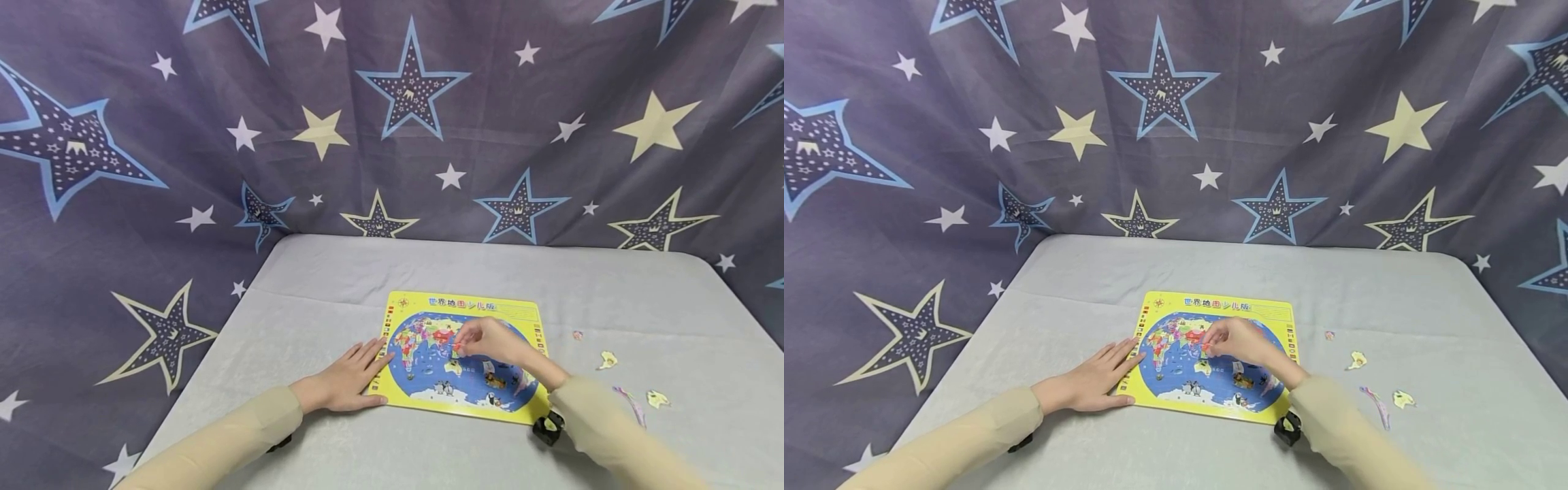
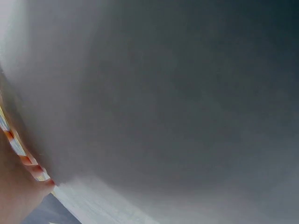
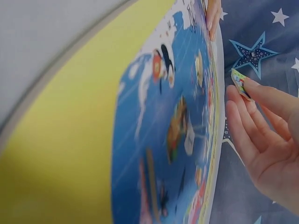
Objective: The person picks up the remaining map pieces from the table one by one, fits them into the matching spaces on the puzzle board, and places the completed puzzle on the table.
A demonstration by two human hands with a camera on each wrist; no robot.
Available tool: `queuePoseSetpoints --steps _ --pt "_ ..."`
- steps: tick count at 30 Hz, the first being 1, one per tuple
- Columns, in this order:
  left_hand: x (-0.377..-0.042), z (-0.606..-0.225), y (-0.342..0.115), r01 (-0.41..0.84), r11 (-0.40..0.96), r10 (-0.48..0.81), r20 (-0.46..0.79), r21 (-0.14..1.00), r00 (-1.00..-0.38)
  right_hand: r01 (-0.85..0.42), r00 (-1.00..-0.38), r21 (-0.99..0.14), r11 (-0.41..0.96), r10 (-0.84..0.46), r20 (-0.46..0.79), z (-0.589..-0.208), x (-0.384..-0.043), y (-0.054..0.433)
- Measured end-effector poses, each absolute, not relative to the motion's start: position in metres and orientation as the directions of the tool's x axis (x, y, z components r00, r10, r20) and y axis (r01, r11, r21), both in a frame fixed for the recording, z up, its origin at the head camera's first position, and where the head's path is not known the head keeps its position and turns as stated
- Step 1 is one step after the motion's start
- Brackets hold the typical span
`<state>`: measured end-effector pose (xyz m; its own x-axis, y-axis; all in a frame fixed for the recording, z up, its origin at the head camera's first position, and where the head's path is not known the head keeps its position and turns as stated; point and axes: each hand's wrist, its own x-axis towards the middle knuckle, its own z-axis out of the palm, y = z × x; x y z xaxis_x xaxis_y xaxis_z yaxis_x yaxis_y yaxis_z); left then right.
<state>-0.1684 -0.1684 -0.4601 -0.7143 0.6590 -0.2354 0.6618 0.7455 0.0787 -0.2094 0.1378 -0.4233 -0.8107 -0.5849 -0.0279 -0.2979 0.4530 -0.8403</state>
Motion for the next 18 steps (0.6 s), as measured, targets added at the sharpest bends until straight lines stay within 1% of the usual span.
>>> queuePoseSetpoints --steps 5,11,18 --pt "-0.169 -0.462 -0.169 0.667 0.741 0.665 -0.23 0.081 -0.711 -0.3 -0.801 -0.849 0.435 -0.599 -0.024 -0.43 -0.215 0.129" --pt "-0.17 -0.462 -0.169 0.669 0.739 0.667 -0.23 0.08 -0.709 -0.264 -0.795 -0.874 0.409 -0.606 -0.043 -0.431 -0.217 0.118" --pt "-0.169 -0.46 -0.169 0.668 0.74 0.666 -0.234 0.079 -0.709 -0.282 -0.782 -0.875 0.394 -0.623 -0.028 -0.432 -0.22 0.107"
